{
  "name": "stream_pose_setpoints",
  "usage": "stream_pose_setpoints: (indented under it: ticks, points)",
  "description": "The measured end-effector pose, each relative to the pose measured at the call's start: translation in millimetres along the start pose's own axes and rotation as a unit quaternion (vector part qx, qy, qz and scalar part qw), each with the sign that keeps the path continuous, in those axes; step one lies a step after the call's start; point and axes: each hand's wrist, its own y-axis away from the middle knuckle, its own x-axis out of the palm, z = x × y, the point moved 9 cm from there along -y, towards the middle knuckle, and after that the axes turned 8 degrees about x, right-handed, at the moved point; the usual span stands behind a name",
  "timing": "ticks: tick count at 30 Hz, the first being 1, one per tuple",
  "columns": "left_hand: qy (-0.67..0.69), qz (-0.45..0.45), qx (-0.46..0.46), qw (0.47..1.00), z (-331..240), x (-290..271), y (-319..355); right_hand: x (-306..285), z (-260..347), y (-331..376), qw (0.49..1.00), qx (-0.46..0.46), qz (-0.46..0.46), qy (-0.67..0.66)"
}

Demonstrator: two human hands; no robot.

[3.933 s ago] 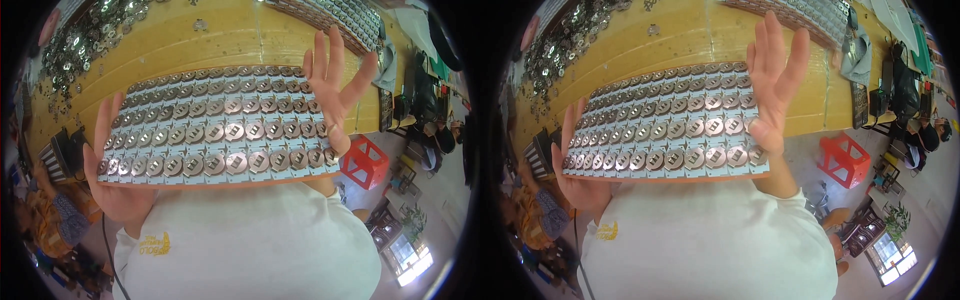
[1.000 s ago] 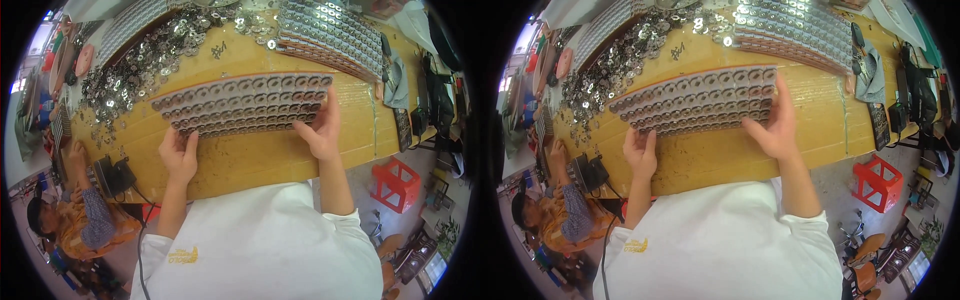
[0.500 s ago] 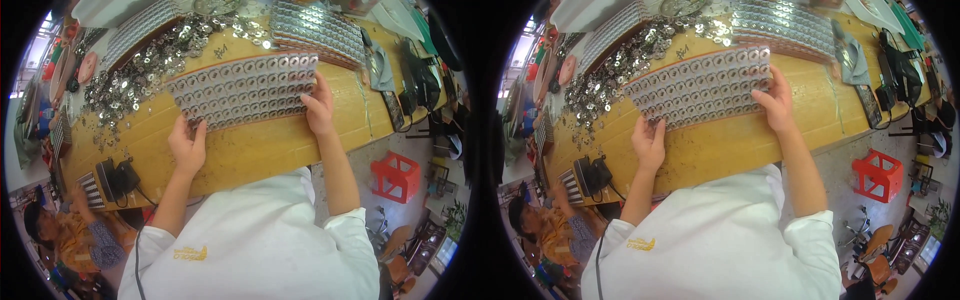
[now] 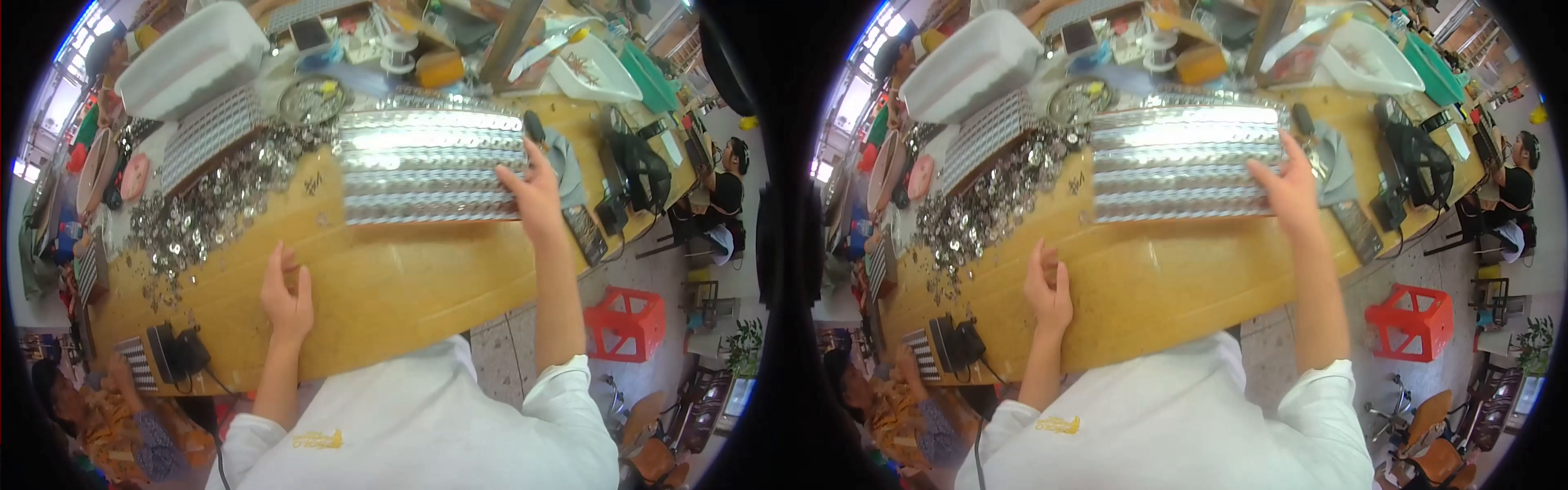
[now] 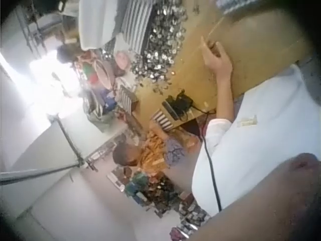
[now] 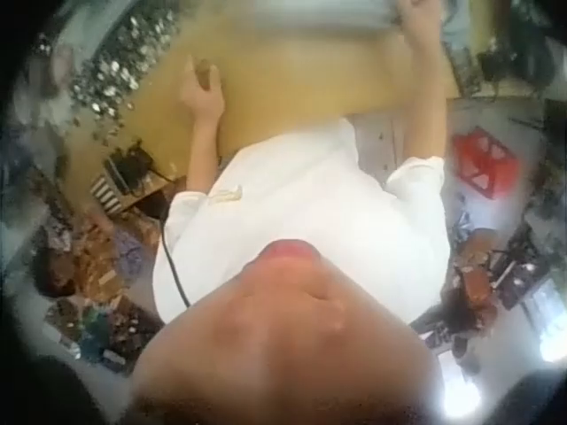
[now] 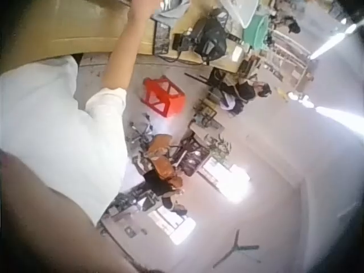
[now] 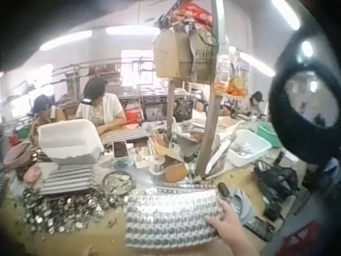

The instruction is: The recorder is shown manually placing small metal components onto a grid for assembly in a factory setting.

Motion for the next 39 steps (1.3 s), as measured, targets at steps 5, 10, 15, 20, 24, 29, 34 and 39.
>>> stream_pose_setpoints:
  ticks: [5,10,15,20,24,29,34,39]
  points:
    - [-0.012,-0.015,0.009,1.000,7,3,3,-34,26,-66,0.998,-0.062,-0.014,-0.028]
    - [-0.012,-0.036,0.021,0.999,1,-1,-5,-52,16,-105,0.993,-0.056,-0.091,0.040]
    - [-0.040,-0.027,0.061,0.997,-12,-6,-5,-55,52,-74,0.873,-0.212,-0.217,0.383]
    - [-0.024,-0.058,0.069,0.996,-22,-25,7,-71,130,52,0.945,-0.277,-0.154,0.082]
    - [0.120,-0.141,0.171,0.968,-115,-90,-11,-76,221,226,0.734,-0.641,-0.167,0.151]
    - [0.322,-0.147,0.471,0.808,-288,-170,-10,-98,223,248,0.713,-0.664,-0.187,0.126]
    - [0.535,0.047,0.402,0.742,-352,-170,-4,-99,252,264,0.666,-0.716,-0.171,0.123]
    - [0.630,0.422,0.211,0.617,-409,-114,13,-139,319,300,0.481,-0.840,-0.228,0.108]
